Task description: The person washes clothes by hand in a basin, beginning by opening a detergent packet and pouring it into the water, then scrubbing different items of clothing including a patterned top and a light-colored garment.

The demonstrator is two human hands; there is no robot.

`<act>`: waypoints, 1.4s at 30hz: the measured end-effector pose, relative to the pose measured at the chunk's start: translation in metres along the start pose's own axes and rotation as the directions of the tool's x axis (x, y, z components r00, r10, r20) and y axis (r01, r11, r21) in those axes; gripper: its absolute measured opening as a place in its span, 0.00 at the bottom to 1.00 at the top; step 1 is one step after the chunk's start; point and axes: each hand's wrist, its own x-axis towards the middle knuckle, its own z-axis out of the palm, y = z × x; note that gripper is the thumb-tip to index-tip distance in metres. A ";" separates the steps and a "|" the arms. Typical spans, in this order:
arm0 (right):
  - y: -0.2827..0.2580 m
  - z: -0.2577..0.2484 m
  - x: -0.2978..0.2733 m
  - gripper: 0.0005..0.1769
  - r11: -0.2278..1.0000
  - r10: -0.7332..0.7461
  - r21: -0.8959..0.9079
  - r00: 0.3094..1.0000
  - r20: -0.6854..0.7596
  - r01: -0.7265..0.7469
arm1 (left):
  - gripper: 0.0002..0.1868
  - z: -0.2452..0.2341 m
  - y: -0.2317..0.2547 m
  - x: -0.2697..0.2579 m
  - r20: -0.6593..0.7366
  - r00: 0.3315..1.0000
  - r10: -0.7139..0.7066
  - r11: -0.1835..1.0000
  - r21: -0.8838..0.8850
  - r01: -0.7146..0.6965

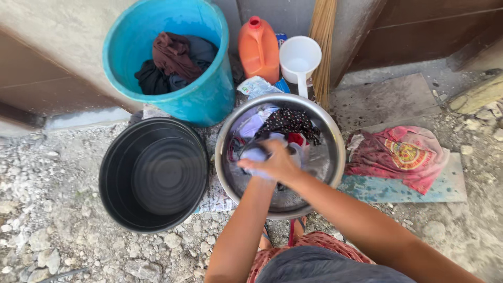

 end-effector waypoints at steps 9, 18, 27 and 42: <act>0.014 -0.022 0.036 0.11 0.966 -0.259 -0.061 0.954 -0.151 0.253 | 0.19 0.073 0.007 0.000 -0.592 0.795 -0.133 0.926 0.212 0.313; -0.025 -0.073 0.073 0.16 0.999 -0.028 -0.026 0.925 -0.379 0.020 | 0.18 0.132 0.095 -0.036 -0.244 0.967 0.068 0.725 0.678 0.120; 0.015 -0.096 0.072 0.32 0.935 0.274 0.110 0.884 0.378 -0.337 | 0.19 0.167 0.060 -0.016 0.150 0.965 -0.215 0.490 0.871 -0.027; 0.004 -0.069 0.048 0.23 0.347 0.006 0.905 0.965 0.261 -0.247 | 0.21 0.125 0.088 -0.017 -0.127 0.991 -0.034 0.852 0.514 0.095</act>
